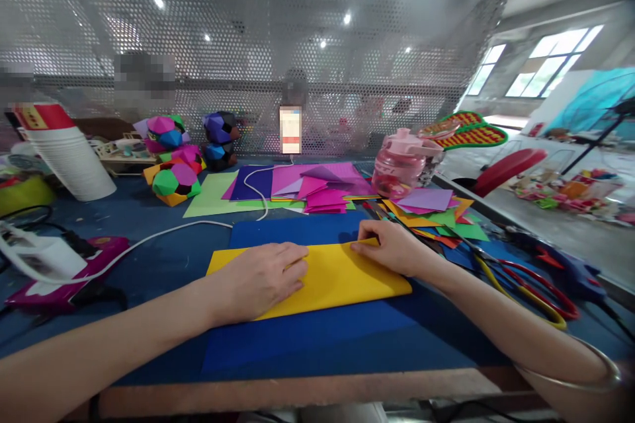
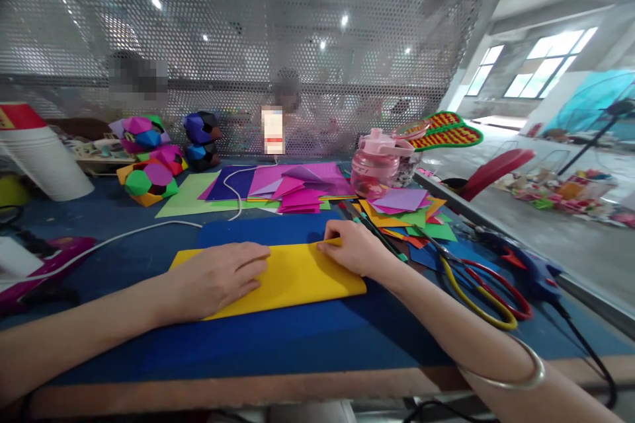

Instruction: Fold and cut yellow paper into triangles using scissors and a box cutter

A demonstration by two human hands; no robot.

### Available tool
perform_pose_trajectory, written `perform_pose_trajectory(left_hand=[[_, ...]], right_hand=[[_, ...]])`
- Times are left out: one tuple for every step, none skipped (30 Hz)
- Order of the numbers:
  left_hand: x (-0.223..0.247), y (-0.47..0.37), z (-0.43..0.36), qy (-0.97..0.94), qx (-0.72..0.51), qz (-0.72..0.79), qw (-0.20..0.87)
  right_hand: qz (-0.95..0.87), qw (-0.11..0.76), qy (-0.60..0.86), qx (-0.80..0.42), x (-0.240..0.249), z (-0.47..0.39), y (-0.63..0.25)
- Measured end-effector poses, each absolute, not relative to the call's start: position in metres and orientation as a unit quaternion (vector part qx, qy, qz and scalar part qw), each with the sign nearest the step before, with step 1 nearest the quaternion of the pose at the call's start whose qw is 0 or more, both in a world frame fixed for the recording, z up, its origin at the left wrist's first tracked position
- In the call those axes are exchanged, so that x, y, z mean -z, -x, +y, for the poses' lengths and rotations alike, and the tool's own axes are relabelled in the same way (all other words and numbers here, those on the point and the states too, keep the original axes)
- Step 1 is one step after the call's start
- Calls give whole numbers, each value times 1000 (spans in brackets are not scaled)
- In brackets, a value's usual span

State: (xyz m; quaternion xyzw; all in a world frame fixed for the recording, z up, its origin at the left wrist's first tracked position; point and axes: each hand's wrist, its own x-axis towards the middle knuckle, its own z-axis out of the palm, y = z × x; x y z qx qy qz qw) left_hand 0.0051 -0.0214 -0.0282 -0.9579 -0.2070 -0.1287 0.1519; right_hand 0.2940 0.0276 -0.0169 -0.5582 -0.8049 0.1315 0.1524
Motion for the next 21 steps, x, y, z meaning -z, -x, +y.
perform_pose_trajectory(left_hand=[[29, -5, -20, 963, 131, -185, 142], [29, -4, -20, 969, 131, -170, 126], [29, -4, -19, 973, 131, -159, 106], [29, -4, -19, 975, 132, -156, 84], [28, -4, -19, 976, 136, -157, 64], [28, -4, -19, 976, 141, -161, 44], [28, -4, -19, 975, 143, -167, 23], [28, -3, -20, 974, 145, -176, -1], [27, -3, -20, 971, 146, -188, -28], [27, -3, -20, 967, 147, -200, -59], [26, -3, -21, 962, 146, -211, -90], [25, -3, -21, 957, 145, -220, -118], [24, -3, -22, 953, 143, -228, -140], [23, -3, -22, 950, 142, -232, -157], [22, -3, -23, 948, 139, -235, -167], [22, -3, -23, 947, 135, -237, -172], [21, -3, -23, 946, 133, -239, -175], [21, -3, -23, 945, 130, -241, -177], [20, -3, -24, 945, 128, -242, -178], [20, -3, -24, 946, 127, -241, -178], [20, -3, -24, 946, 127, -240, -177]], right_hand=[[-805, 153, 558, -130, 17, 28, -294], [-805, 154, 558, -129, 17, 28, -294], [-806, 155, 557, -128, 17, 28, -294], [-806, 156, 556, -128, 17, 27, -294], [-807, 156, 555, -128, 17, 27, -294], [-807, 157, 555, -128, 16, 27, -294], [-808, 158, 553, -128, 16, 27, -294], [-808, 159, 553, -128, 16, 27, -294], [-808, 160, 552, -128, 16, 27, -294], [-809, 161, 551, -128, 16, 27, -294], [-809, 163, 550, -128, 16, 27, -294], [-809, 165, 549, -128, 17, 27, -294], [-810, 167, 548, -128, 17, 27, -294], [-810, 169, 546, -128, 17, 27, -295], [-811, 171, 545, -129, 18, 27, -295], [-811, 173, 543, -129, 18, 27, -295], [-812, 174, 542, -129, 18, 27, -295], [-812, 174, 542, -129, 18, 27, -295], [-812, 174, 543, -129, 18, 27, -295], [-811, 174, 544, -130, 18, 27, -295], [-810, 173, 546, -131, 17, 27, -295]])
